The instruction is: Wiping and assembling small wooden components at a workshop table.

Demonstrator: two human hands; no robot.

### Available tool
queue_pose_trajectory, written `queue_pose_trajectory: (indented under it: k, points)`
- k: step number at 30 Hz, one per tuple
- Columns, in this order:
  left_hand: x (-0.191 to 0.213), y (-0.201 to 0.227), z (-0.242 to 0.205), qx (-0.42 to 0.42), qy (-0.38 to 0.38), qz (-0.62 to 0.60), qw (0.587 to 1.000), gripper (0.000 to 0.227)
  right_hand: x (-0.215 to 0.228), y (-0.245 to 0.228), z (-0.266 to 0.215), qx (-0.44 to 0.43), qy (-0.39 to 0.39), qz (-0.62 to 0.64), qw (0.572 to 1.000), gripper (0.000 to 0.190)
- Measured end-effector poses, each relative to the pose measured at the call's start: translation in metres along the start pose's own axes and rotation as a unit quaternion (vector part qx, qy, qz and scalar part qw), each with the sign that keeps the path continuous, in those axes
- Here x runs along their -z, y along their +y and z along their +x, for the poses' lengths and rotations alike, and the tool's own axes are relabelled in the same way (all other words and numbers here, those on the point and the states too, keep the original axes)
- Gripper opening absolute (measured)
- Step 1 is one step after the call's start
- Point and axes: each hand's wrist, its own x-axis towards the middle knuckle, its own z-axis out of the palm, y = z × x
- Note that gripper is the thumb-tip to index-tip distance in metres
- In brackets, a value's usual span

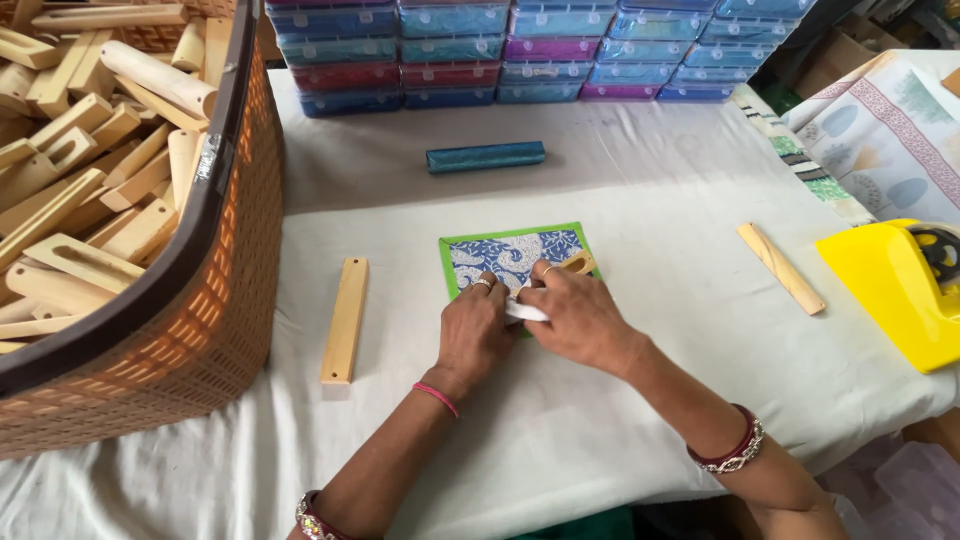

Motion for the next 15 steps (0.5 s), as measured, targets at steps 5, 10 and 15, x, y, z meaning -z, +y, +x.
queue_pose_trajectory:
  k: [5,10,15]
  points:
    - [0.007,0.005,-0.001,-0.004,-0.010,0.018,1.000,0.037,-0.002,0.037,0.002,-0.008,0.007,0.057,0.998,0.022]
    - [0.006,0.013,-0.003,-0.018,-0.019,0.011,1.000,0.037,-0.007,0.079,-0.001,-0.158,0.034,0.093,0.982,0.025]
    - [-0.001,0.011,-0.007,-0.047,0.005,0.020,0.999,0.040,-0.012,0.065,-0.002,-0.108,0.030,0.019,0.994,0.023]
